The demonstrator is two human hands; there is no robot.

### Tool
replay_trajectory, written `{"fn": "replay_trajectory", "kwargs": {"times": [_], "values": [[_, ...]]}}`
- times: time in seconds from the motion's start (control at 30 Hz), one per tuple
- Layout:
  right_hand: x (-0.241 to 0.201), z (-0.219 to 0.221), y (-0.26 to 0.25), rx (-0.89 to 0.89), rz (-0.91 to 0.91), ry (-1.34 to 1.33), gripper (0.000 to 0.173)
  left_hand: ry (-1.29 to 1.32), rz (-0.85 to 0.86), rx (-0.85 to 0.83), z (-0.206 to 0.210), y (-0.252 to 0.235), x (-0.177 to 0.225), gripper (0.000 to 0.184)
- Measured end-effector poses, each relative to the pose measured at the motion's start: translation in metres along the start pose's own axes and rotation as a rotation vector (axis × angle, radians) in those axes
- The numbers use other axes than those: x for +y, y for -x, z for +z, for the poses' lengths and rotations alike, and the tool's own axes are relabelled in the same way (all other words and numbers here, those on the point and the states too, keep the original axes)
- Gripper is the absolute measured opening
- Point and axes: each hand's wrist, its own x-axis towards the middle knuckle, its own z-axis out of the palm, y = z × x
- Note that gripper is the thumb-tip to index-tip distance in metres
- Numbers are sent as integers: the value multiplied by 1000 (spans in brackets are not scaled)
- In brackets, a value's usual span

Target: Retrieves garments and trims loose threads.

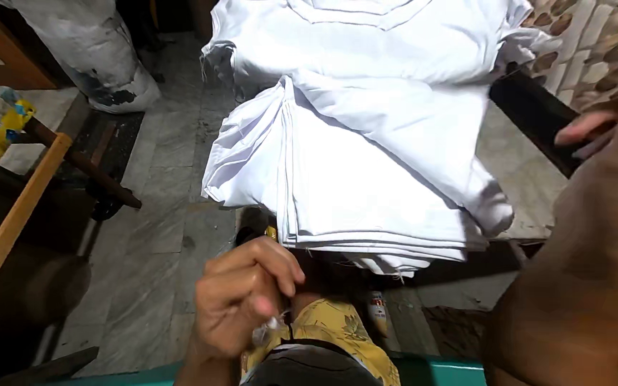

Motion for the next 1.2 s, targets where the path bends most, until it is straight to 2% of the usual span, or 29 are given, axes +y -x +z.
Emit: {"fn": "replay_trajectory", "kwargs": {"times": [0.07,0.1,0.17,0.23,0.33,0.4,0.47,0.5,0.53,0.6,0.67,0.73,0.8,0.87,0.97,1.03,1.07,1.13,1.2], "values": [[-28,19,23,-295,-96,23,39,-267,-76,40,-8,7,-11,55],[-36,35,37,-436,-140,20,39,-406,-123,97,-6,10,-19,55],[-39,64,61,-564,-208,71,27,-617,-229,201,7,14,-36,44],[-36,77,69,-568,-227,133,17,-771,-276,171,23,12,-50,44],[-36,74,61,-530,-216,75,17,-879,-145,126,44,-2,-62,35],[-39,71,58,-464,-216,76,18,-992,-86,169,50,-11,-65,19],[-44,67,54,-343,-219,128,19,-1039,-102,252,51,-19,-69,14],[-46,68,52,-289,-212,147,20,-952,-115,304,52,-22,-70,13],[-46,71,49,-257,-193,161,19,-755,-127,355,56,-25,-68,13],[-38,84,46,-264,-116,196,14,-79,-235,433,65,-30,-58,16],[-29,96,48,-303,-24,203,10,384,-405,502,67,-32,-56,25],[-28,99,52,-281,-12,217,14,579,-444,517,63,-31,-57,28],[-34,95,58,-229,-38,198,24,636,-363,459,59,-26,-58,27],[-46,90,66,-225,-52,181,39,533,-277,437,60,-25,-59,30],[-57,86,79,-271,-110,130,39,362,-252,537,61,-23,-65,20],[-59,81,84,-359,-145,42,38,281,-248,518,58,-21,-61,11],[-59,77,84,-438,-159,-21,37,161,-206,478,57,-18,-58,7],[-57,66,76,-559,-159,-110,35,-235,-6,431,54,-11,-52,12],[-48,54,64,-407,-129,-9,34,-525,206,439,47,-3,-44,10]]}}
